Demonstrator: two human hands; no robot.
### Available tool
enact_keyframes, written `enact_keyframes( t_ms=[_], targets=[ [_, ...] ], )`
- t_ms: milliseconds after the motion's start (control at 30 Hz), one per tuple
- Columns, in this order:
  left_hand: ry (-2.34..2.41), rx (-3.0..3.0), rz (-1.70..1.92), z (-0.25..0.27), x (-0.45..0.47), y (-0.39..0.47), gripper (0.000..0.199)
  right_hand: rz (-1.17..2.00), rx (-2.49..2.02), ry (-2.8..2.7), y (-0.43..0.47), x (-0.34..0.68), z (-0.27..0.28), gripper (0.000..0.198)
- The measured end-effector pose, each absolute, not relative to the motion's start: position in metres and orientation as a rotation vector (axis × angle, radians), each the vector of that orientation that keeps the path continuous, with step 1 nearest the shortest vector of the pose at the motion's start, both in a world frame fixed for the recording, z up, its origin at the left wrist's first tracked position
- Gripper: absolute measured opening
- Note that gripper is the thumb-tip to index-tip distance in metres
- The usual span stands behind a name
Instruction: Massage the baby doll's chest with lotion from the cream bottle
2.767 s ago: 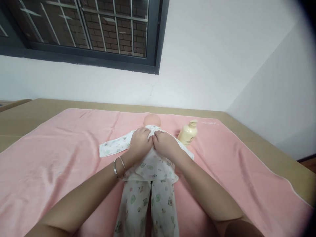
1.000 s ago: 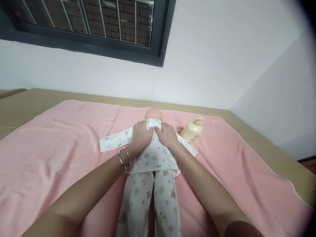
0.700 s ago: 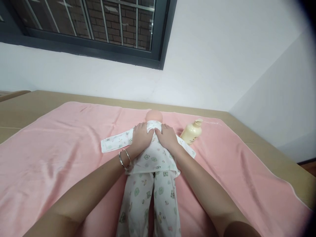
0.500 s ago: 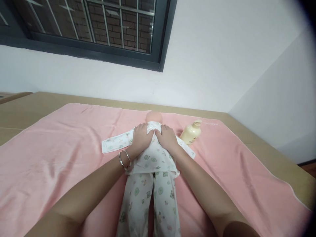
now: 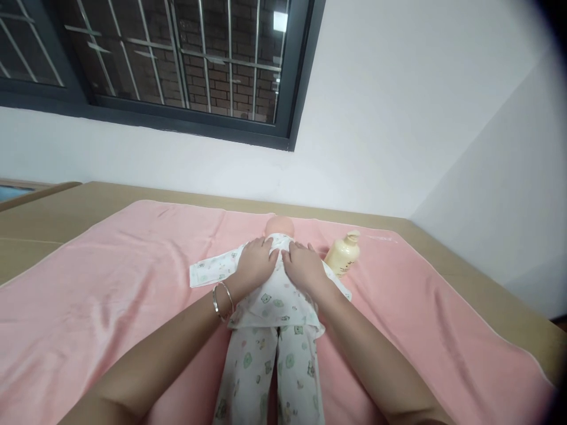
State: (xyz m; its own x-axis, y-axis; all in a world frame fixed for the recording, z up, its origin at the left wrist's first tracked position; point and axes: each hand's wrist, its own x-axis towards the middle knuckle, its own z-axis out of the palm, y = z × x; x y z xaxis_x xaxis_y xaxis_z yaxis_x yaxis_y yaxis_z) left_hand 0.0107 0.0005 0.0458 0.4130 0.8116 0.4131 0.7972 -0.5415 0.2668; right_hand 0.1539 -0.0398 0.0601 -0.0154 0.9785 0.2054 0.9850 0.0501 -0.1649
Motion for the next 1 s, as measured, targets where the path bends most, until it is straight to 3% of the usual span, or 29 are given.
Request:
enact_keyframes(
  t_ms=[300, 567, 1000],
  targets=[
    [1.379, 2.613, 0.843, 0.053, 0.01, -0.01, 0.025, 0.024, -1.921, -2.066, -0.055, 0.152, 0.077, 0.039],
    [1.629, 2.458, 0.701, 0.039, 0.001, 0.016, 0.045, 0.256, -1.992, -1.92, -0.025, 0.173, 0.057, 0.051],
    [1.368, 2.652, 0.839, 0.044, 0.018, -0.015, 0.031, 0.048, -1.903, -2.132, -0.052, 0.157, 0.07, 0.038]
  ],
)
